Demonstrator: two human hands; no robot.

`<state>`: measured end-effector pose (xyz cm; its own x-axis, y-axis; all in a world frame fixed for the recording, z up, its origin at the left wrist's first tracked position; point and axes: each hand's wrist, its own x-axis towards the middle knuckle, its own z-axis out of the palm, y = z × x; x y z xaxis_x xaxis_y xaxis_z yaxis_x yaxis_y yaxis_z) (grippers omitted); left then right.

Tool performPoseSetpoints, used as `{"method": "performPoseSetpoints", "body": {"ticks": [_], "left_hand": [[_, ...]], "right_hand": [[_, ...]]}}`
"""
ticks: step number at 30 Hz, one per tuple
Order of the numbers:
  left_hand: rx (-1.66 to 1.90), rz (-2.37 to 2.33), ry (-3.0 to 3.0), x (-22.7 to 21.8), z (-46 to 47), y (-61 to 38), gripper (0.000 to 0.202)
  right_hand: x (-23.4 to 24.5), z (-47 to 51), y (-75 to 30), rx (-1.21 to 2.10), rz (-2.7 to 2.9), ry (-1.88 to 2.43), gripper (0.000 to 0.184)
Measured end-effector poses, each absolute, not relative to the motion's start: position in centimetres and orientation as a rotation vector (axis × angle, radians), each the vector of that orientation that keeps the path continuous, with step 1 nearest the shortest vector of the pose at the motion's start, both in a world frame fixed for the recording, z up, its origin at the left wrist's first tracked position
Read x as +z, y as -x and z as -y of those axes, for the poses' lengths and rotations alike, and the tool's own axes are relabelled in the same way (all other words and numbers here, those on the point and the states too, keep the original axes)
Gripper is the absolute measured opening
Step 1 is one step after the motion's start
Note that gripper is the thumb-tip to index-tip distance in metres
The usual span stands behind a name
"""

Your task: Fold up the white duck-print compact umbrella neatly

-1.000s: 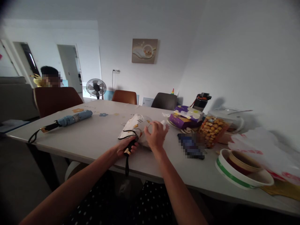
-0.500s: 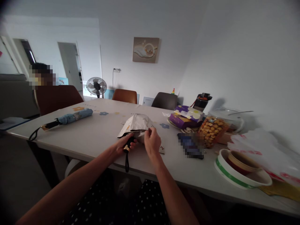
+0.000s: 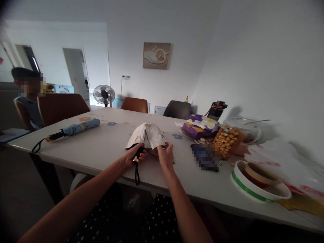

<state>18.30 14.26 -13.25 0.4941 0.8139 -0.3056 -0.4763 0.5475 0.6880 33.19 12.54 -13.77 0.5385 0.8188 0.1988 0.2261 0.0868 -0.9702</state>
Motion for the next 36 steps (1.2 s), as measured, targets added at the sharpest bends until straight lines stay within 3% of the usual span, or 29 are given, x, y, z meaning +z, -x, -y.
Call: {"method": "performPoseSetpoints", "body": {"ticks": [3, 8, 13, 21, 26, 36], "left_hand": [[0.858, -0.682, -0.632, -13.1, -13.9, -18.4, 0.009], [0.736, -0.754, -0.664, -12.4, -13.3, -18.3, 0.019], [0.754, -0.676, -0.584, -11.9, -13.1, -17.9, 0.022], [0.81, -0.659, -0.55, -13.3, -14.1, -18.0, 0.028], [0.832, -0.664, -0.537, -13.2, -14.2, -18.0, 0.025], [0.788, -0.6, -0.361, -12.4, -14.0, -17.5, 0.04]], "right_hand": [[-13.8, -12.7, -32.8, 0.444, 1.122, 1.553, 0.06], [-13.0, -12.5, -32.6, 0.699, 0.906, 1.497, 0.015], [-12.7, -12.4, -32.9, 1.004, 0.628, 1.324, 0.024], [-12.5, -12.5, -33.1, 1.185, 0.555, 1.231, 0.044], [-12.3, -12.5, -33.1, 1.207, 0.513, 1.209, 0.034], [-12.8, -12.5, -33.4, 1.118, 0.486, 1.141, 0.024]]}}
